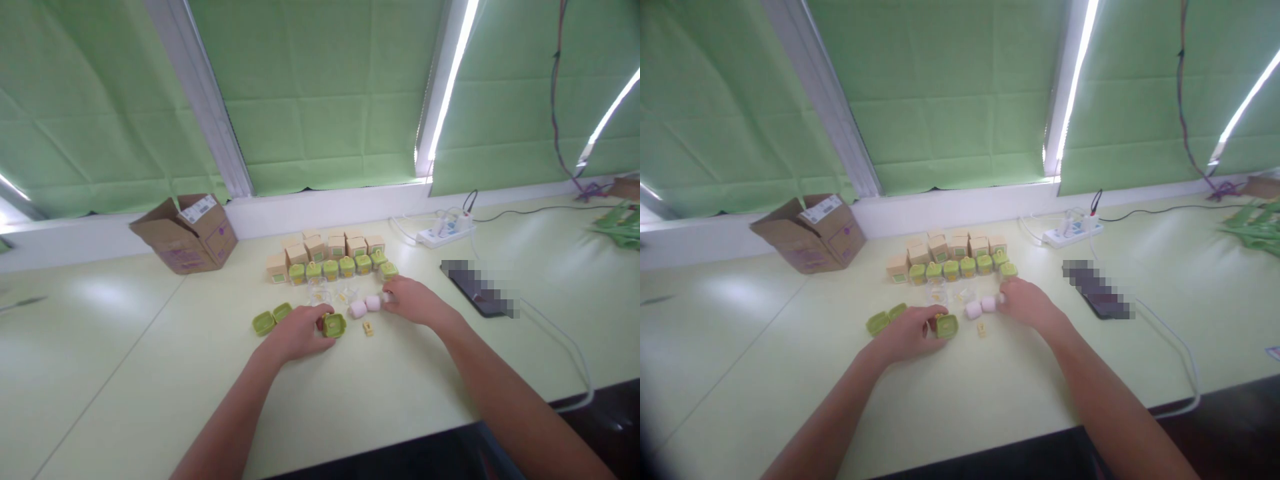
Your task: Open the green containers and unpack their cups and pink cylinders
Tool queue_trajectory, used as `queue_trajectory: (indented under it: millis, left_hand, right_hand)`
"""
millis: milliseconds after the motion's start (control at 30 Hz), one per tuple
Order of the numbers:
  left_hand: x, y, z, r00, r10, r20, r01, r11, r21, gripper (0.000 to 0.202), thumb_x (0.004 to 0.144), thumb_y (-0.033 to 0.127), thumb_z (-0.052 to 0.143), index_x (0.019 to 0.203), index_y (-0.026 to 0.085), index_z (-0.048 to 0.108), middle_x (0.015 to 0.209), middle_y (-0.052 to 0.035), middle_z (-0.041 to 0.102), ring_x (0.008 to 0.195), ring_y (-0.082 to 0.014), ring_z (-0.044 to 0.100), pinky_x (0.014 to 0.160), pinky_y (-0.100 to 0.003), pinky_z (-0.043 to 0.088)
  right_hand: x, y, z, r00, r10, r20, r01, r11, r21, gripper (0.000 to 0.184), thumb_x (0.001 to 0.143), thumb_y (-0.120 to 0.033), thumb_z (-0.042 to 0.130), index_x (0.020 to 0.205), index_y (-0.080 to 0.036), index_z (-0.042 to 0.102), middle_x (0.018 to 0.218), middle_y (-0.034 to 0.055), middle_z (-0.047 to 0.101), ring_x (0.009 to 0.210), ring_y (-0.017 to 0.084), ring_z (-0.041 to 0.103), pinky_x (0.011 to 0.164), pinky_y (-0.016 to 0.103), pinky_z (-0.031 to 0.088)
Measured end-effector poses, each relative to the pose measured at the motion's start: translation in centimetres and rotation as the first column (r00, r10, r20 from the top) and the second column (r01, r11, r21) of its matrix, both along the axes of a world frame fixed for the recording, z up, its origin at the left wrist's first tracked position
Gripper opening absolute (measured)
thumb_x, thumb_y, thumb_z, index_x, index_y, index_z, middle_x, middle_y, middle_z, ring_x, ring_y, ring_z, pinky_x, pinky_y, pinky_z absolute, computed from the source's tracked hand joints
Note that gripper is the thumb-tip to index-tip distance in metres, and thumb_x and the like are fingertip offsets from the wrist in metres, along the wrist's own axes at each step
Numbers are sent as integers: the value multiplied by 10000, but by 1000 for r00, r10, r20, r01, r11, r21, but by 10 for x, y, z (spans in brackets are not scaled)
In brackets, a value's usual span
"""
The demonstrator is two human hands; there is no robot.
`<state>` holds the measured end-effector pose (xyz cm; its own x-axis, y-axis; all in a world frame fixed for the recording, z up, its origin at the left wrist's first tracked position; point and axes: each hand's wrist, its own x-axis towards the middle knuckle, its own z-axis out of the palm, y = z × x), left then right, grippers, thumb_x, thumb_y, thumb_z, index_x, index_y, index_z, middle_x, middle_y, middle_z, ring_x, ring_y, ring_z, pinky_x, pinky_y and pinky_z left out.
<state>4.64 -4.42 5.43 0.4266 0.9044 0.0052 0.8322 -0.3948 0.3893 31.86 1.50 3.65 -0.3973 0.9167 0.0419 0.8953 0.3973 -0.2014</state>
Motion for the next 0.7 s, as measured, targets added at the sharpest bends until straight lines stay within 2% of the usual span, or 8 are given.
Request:
queue_trajectory:
  millis: [400,700]
  left_hand:
    - [-3,-2,1,994,-36,-100,36,999,-4,508,672,353,655,1166,263,578,922,-37,663,839,-231,598,729,-278,410]
    - [-5,-1,1,994,-41,-102,40,999,-12,578,666,366,674,1221,264,549,963,-46,667,882,-250,604,761,-299,424]
  right_hand:
    - [-2,-2,0,1000,27,-2,-27,999,-20,266,797,-317,593,1025,-184,626,1043,112,623,946,247,611,739,292,423]
    - [1,-4,-1,999,33,-37,-34,999,-33,418,737,-337,653,1127,-202,588,1104,103,606,958,257,607,745,307,442]
